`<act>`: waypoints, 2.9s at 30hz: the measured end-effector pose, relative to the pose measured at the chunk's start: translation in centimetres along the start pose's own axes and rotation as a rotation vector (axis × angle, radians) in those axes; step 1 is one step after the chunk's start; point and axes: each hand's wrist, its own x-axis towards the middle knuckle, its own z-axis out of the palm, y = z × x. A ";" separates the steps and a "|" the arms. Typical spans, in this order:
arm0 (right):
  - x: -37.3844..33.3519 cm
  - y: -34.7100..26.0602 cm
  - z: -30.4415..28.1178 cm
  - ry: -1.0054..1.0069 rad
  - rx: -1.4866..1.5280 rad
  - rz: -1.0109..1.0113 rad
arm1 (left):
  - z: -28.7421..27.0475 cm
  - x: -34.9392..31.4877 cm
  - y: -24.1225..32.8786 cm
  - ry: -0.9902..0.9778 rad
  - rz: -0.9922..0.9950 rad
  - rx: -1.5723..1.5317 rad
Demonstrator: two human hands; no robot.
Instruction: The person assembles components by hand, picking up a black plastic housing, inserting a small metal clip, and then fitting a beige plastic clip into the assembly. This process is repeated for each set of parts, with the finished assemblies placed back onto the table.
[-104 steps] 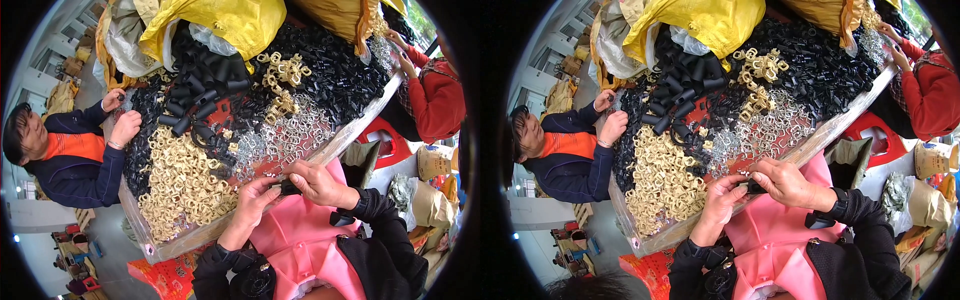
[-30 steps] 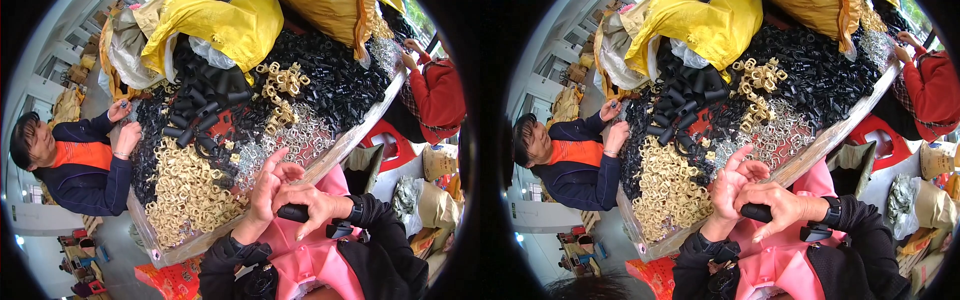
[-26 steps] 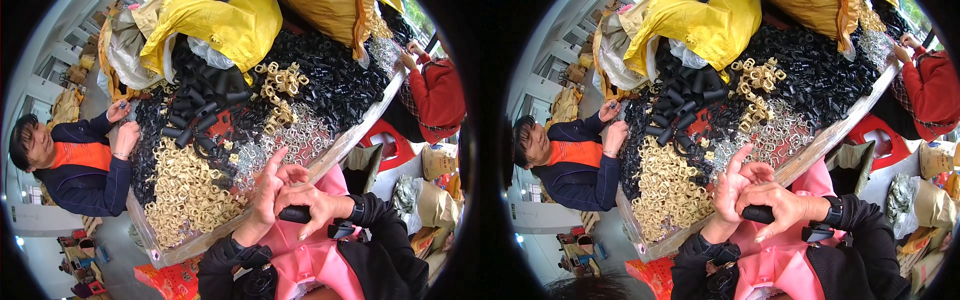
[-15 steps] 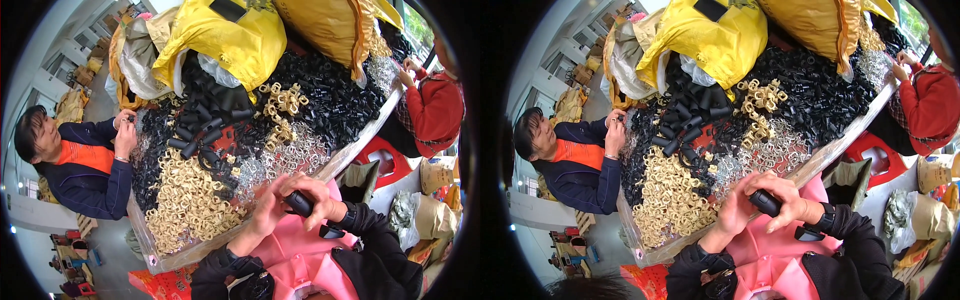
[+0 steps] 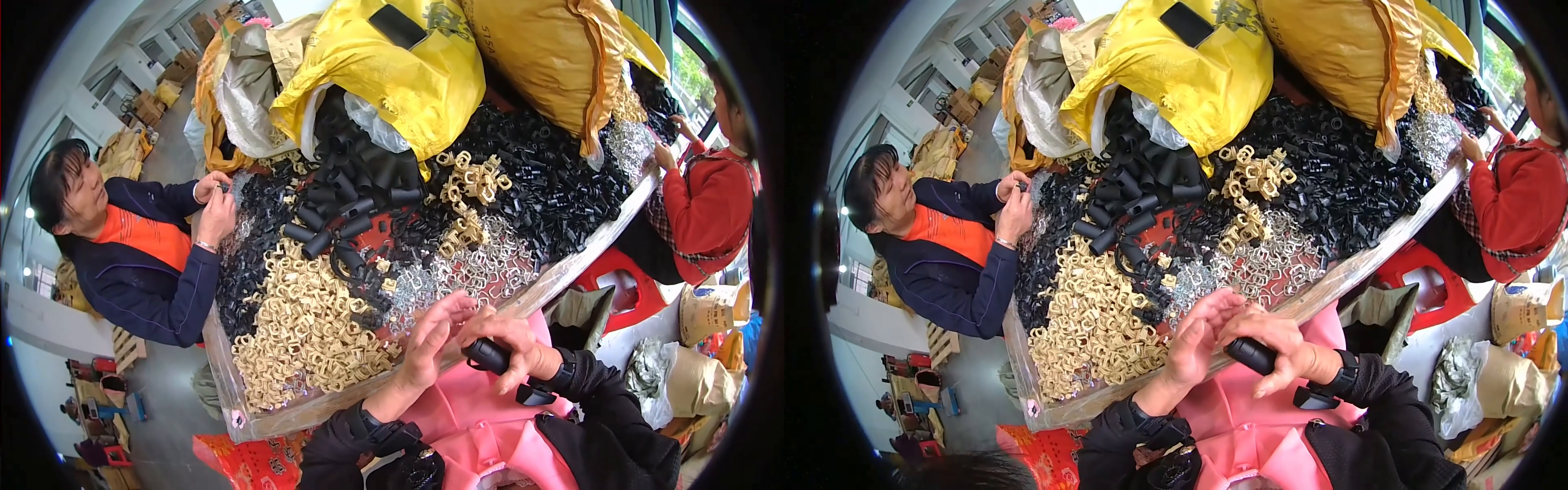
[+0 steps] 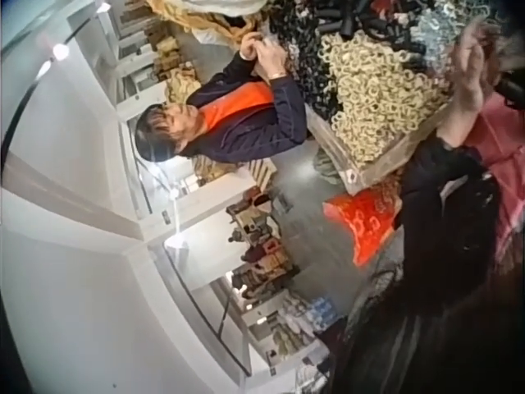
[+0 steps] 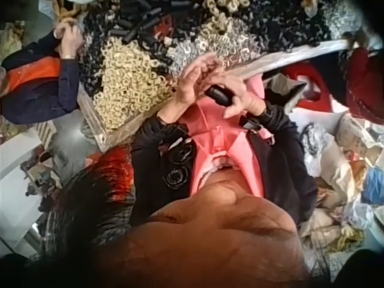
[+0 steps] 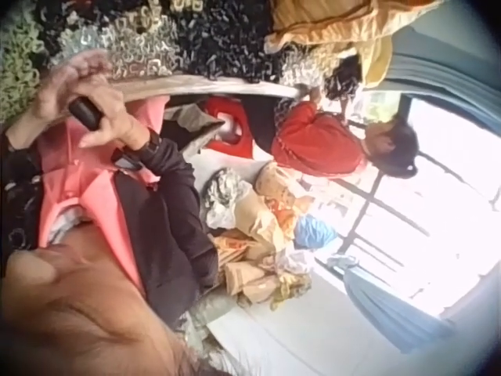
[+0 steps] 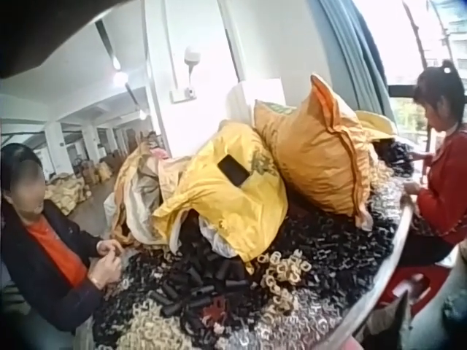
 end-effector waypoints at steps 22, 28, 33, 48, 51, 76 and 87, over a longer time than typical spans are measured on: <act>0.3 -2.3 1.0 -0.081 0.062 0.192 | 2.9 1.5 0.2 -0.071 -0.017 0.138; 0.0 1.7 -0.5 0.130 -0.502 0.135 | 1.3 1.8 -1.9 0.159 -0.048 0.147; -0.1 1.9 0.0 0.072 -0.608 0.068 | -0.4 0.6 -1.8 0.250 -0.202 -0.039; -4.9 3.0 -2.3 -0.048 -0.776 0.359 | -4.5 -4.9 3.6 0.489 0.274 0.135; -4.3 3.1 -2.0 -0.062 -0.797 0.345 | -5.2 -5.8 4.5 0.445 0.281 0.249; -4.1 3.5 -1.1 -0.099 -0.929 0.200 | -8.4 -6.5 8.1 0.690 0.396 0.189; -4.0 3.6 -1.1 -0.093 -0.930 0.189 | -9.1 -6.5 7.8 0.629 0.353 0.142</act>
